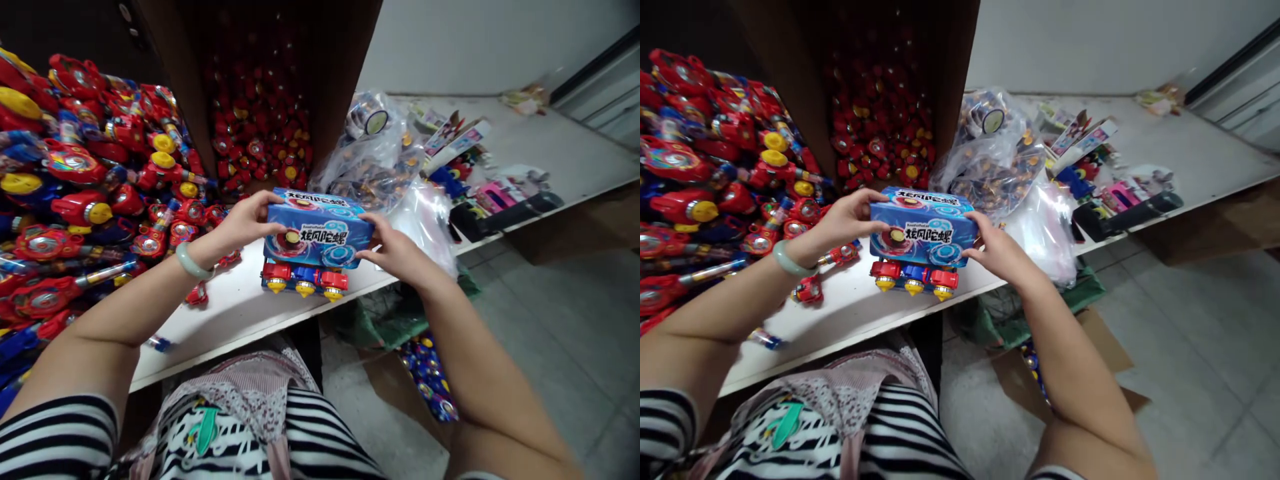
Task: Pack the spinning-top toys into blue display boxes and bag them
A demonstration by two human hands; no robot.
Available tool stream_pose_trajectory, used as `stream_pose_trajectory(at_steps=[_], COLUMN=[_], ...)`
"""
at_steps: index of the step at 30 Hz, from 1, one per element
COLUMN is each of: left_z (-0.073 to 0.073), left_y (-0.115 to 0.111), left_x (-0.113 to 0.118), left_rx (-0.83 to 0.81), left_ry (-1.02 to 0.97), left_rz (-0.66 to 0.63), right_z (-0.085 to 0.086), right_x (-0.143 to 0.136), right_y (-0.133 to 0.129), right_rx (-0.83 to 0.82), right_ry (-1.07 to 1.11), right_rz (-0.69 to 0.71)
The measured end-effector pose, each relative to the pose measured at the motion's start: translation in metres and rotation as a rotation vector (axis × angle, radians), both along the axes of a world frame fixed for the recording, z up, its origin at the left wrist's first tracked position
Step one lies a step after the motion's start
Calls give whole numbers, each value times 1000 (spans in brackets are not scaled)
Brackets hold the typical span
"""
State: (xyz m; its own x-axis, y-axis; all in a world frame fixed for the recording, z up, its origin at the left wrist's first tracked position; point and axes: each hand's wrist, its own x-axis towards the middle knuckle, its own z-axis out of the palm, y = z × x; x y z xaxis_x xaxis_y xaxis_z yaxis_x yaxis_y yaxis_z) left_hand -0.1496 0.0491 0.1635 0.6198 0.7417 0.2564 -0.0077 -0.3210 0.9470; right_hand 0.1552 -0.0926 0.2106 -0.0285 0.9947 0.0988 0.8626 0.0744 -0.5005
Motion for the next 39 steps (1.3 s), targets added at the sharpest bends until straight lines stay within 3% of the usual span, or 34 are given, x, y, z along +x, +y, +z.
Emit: stream_pose_trajectory(at_steps=[3,9,12,15,20,26,29,32,36,39], left_z=[-15,-21,-29,-45,-69,-109,-123,-122,-103,-90], left_y=[-15,-18,-21,-23,-19,-10,-5,-8,-10,9], left_x=[-6,-10,-17,-23,-25,-29,-25,-29,-58,-63], left_rx=[81,385,428,486,640,739,697,564,415,231], left_ry=[79,328,475,541,469,570,524,424,344,181], left_rz=[-28,167,123,94,199,74,112,71,-52,170], right_z=[-17,-36,-45,-57,-76,-126,-146,-145,-133,-144], right_x=[-5,-7,-6,-5,-4,-9,-14,-14,5,13], right_y=[-9,-10,-16,-21,-23,-28,-22,-25,-56,-82], right_rx=[-17,55,13,-19,151,122,178,166,96,150], right_ry=[-25,-52,-120,-177,-298,-313,-256,-160,44,141], right_rz=[-17,-31,9,47,-30,-30,-103,-105,-32,-157])
